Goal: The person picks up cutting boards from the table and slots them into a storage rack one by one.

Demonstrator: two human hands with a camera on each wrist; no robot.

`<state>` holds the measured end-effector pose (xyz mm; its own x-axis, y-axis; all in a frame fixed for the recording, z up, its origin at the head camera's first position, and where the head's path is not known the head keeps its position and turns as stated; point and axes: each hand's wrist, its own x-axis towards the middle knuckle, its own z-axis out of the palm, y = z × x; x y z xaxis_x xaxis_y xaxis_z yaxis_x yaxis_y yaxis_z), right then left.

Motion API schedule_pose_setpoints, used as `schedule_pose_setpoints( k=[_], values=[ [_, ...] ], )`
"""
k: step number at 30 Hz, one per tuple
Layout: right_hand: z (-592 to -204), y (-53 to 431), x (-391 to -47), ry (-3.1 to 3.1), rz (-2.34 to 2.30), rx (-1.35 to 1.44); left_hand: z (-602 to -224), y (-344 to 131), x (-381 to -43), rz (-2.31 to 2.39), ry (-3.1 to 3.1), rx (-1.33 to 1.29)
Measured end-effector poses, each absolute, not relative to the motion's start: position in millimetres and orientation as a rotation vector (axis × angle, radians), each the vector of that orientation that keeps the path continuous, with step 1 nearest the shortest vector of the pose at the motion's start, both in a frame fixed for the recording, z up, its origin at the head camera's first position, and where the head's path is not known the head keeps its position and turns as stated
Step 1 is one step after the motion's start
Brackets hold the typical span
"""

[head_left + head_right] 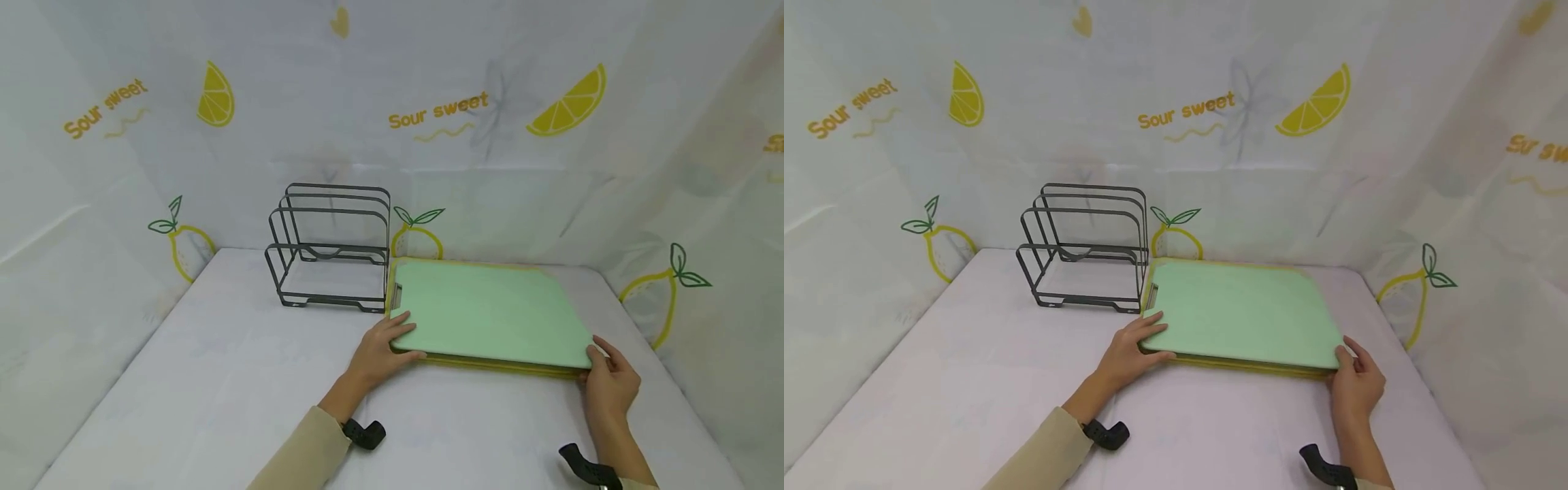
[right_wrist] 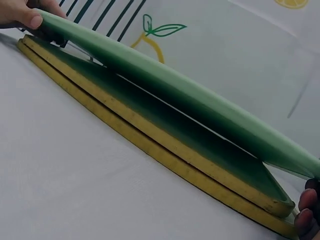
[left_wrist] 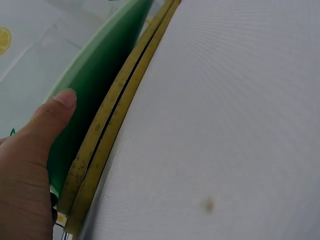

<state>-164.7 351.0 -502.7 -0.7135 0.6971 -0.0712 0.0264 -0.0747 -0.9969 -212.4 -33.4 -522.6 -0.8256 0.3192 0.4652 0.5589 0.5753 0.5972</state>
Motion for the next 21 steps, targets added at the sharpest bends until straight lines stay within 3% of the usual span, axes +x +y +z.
schedule_pose_setpoints(
  k=[21],
  values=[
    [-499.8, 352.6, -161.7, -1.480, 1.991, -0.393, -519.4, -36.1, -216.5, -0.894, -2.225, -0.810]
  ],
)
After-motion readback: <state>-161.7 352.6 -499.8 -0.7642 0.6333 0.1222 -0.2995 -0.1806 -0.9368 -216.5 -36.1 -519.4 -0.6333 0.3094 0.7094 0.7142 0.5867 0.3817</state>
